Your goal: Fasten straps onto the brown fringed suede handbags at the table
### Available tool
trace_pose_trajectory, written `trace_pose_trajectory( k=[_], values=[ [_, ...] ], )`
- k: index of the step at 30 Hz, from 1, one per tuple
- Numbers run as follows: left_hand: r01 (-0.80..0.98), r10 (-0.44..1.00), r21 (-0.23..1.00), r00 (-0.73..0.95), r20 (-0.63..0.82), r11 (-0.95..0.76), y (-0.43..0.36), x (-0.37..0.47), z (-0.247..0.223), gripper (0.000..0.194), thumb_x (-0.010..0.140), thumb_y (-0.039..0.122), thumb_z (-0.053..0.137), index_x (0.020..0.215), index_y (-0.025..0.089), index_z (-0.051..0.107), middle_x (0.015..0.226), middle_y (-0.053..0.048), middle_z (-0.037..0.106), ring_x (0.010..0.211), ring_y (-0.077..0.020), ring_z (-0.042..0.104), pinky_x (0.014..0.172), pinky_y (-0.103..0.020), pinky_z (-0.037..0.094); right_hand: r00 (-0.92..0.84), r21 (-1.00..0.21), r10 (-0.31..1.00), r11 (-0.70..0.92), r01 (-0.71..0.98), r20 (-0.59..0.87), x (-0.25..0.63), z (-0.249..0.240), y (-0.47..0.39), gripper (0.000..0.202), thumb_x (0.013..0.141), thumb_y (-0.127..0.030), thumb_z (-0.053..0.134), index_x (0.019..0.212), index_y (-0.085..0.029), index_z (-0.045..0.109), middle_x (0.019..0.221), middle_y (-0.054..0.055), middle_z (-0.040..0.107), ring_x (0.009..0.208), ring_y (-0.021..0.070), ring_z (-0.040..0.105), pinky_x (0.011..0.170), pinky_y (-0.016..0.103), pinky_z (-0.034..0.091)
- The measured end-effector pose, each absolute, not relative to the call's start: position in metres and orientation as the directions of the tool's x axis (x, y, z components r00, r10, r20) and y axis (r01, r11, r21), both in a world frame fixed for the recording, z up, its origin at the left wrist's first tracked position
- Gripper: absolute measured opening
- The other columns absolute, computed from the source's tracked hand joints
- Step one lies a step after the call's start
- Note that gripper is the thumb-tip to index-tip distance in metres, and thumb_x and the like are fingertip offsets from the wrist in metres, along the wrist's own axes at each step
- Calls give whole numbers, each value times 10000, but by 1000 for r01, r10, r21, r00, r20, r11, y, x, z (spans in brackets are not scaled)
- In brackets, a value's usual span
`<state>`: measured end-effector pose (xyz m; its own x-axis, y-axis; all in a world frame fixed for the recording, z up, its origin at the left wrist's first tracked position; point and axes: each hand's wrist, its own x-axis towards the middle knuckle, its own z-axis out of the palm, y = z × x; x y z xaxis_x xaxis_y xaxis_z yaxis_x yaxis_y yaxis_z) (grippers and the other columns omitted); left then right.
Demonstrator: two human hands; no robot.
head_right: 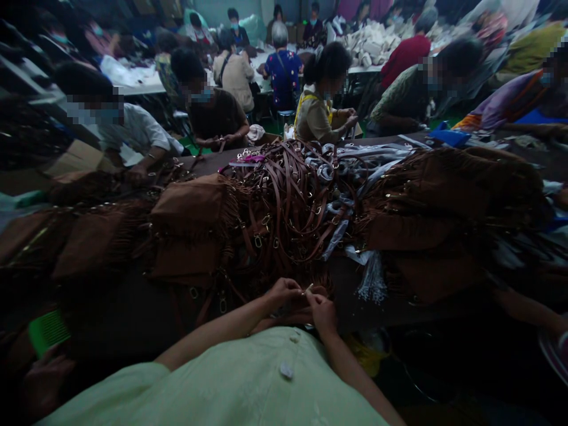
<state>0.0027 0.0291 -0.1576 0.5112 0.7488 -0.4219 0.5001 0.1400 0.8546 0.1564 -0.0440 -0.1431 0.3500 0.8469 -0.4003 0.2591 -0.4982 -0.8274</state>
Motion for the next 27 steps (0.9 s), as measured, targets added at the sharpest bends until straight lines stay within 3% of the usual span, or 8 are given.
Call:
trace_pose_trajectory(
  k=[3, 5, 8, 11, 15, 21, 24, 27],
  values=[
    [607, 826, 771, 524, -206, -193, 22, 8, -142, 243, 783, 352, 532, 813, 140, 645, 876, -78, 620, 871, -183, 548, 798, -304, 422, 505, -849, 733, -528, 1, -455, 154, -132, -37, 510, 714, -647, 500, 632, -159, 621, 448, -7, 536, 432, 117, 471, 432, 234, 331],
    [575, 810, 762, 575, -117, -298, 15, 14, -137, 189, 775, 316, 534, 804, 152, 624, 887, -74, 607, 889, -184, 539, 822, -310, 413, 520, -851, 684, -486, -199, -512, 152, -125, -30, 502, 701, -670, 506, 622, -176, 549, 379, -60, 413, 350, 83, 363, 374, 221, 257],
    [418, 789, 908, 564, -244, -18, 6, 25, -143, 177, 788, 268, 487, 862, 148, 594, 794, -34, 600, 718, -132, 550, 675, -255, 440, 504, -834, 665, -410, -370, -551, 150, -116, -16, 487, 680, -664, 549, 631, -181, 501, 371, -96, 335, 317, 54, 290, 343, 198, 200],
    [219, 732, 925, 565, -381, 312, 4, 32, -156, 198, 771, 273, 505, 863, 117, 584, 706, -11, 587, 592, -98, 516, 558, -213, 413, 476, -816, 675, -367, -446, -564, 149, -111, -2, 479, 684, -653, 556, 628, -184, 483, 360, -115, 272, 296, 38, 231, 322, 190, 155],
    [146, 666, 918, 648, -370, 369, 4, 31, -166, 203, 636, 250, 660, 763, 92, 651, 704, -12, 602, 618, -94, 505, 582, -206, 403, 442, -799, 682, -382, -464, -582, 146, -113, 8, 467, 698, -656, 532, 642, -198, 460, 358, -126, 247, 278, 37, 204, 304, 190, 137],
    [124, 637, 887, 652, -411, 445, 3, 33, -160, 291, 559, 337, 741, 684, 78, 695, 712, -42, 623, 619, -108, 501, 582, -231, 404, 396, -798, 707, -418, -434, -586, 143, -116, 13, 458, 688, -640, 559, 634, -192, 479, 353, -120, 264, 277, 38, 205, 298, 189, 154],
    [114, 622, 864, 649, -438, 490, 2, 34, -160, 344, 563, 387, 737, 699, 73, 695, 635, -27, 597, 556, -93, 484, 545, -224, 383, 311, -817, 780, -406, -410, -543, 158, -114, 10, 495, 715, -654, 514, 773, -170, 600, 482, -37, 509, 389, 83, 446, 374, 208, 348],
    [132, 609, 842, 632, -479, 524, 2, 34, -159, 366, 587, 409, 712, 721, 69, 697, 543, -1, 552, 485, -73, 445, 506, -212, 348, 388, -893, 805, -393, -219, -449, 183, -115, -3, 510, 671, -617, 583, 918, -177, 655, 809, 38, 680, 717, 154, 613, 624, 252, 482]
  ],
)
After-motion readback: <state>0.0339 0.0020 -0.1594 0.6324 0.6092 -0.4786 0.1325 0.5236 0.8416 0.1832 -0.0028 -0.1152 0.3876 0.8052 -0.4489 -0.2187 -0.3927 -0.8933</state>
